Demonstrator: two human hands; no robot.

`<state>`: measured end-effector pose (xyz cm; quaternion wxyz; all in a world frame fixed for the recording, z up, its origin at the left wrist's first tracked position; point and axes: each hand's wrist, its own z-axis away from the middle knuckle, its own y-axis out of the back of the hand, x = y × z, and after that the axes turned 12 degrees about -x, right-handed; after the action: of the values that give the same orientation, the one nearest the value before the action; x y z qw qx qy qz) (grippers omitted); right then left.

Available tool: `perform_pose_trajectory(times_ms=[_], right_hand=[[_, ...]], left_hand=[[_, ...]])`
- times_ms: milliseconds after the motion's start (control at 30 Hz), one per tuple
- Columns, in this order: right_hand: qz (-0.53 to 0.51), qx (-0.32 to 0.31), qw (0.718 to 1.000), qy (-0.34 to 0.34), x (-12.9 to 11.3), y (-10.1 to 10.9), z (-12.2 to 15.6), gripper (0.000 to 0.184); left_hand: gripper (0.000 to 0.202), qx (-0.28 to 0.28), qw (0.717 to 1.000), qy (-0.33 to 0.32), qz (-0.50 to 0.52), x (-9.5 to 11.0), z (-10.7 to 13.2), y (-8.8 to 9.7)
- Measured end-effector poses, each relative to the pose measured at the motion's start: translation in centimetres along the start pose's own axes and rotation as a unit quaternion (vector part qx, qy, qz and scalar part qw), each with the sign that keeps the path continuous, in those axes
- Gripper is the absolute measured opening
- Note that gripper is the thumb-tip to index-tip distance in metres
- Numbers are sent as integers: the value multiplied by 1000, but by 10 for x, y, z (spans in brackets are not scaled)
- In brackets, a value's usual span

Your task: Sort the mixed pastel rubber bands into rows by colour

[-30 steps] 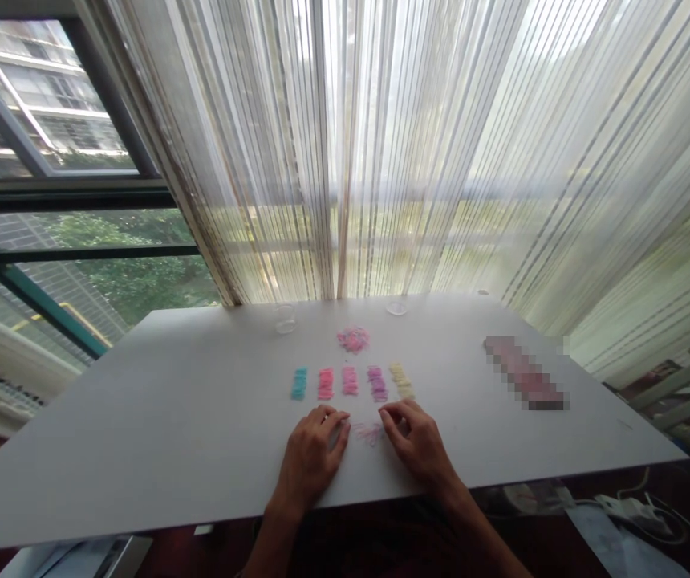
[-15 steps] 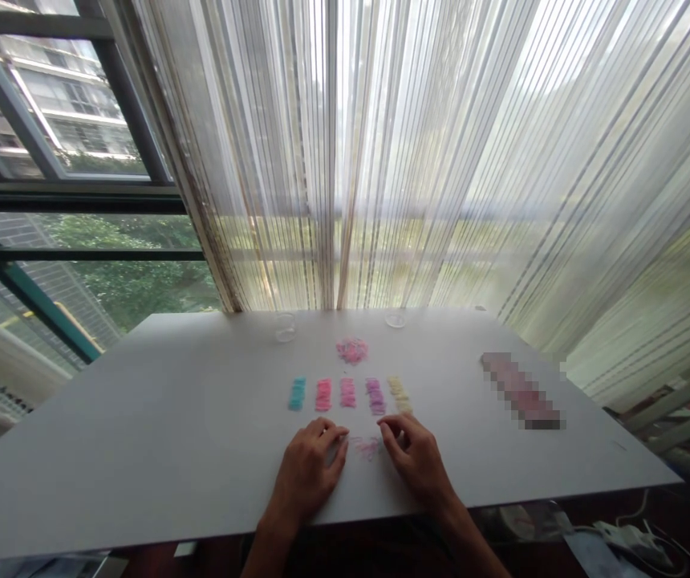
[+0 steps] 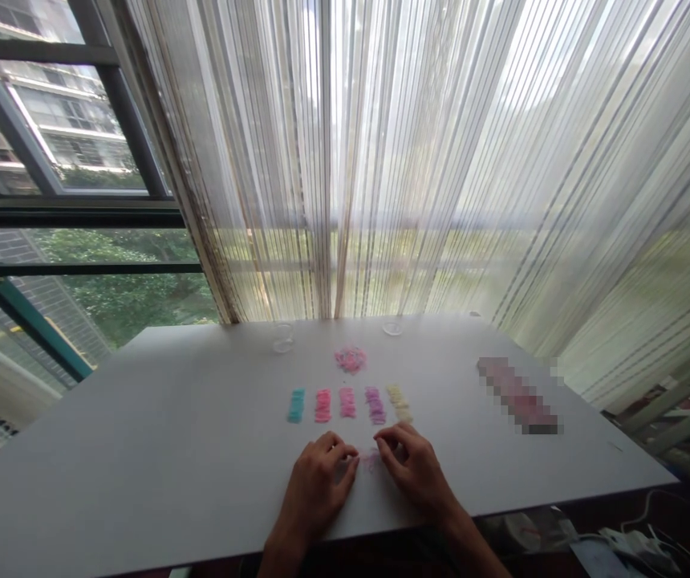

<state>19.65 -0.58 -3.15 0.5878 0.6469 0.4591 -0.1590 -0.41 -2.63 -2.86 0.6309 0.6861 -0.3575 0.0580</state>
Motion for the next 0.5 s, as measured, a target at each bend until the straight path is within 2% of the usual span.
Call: perform_pose_trajectory(times_ms=[167,367,500], right_hand=[[9,-28,1000,2,2,2,2,12],[-21,-82,996,0,6,9,3,13],[-14,-68,998,10,9,7,5,12]], left_hand=[[16,-11,1000,-12,-6,0,3,1],[13,-11,1000,-20,-16,-1,4,0],[14,-14,999,-12,-26,-2,3,-2]])
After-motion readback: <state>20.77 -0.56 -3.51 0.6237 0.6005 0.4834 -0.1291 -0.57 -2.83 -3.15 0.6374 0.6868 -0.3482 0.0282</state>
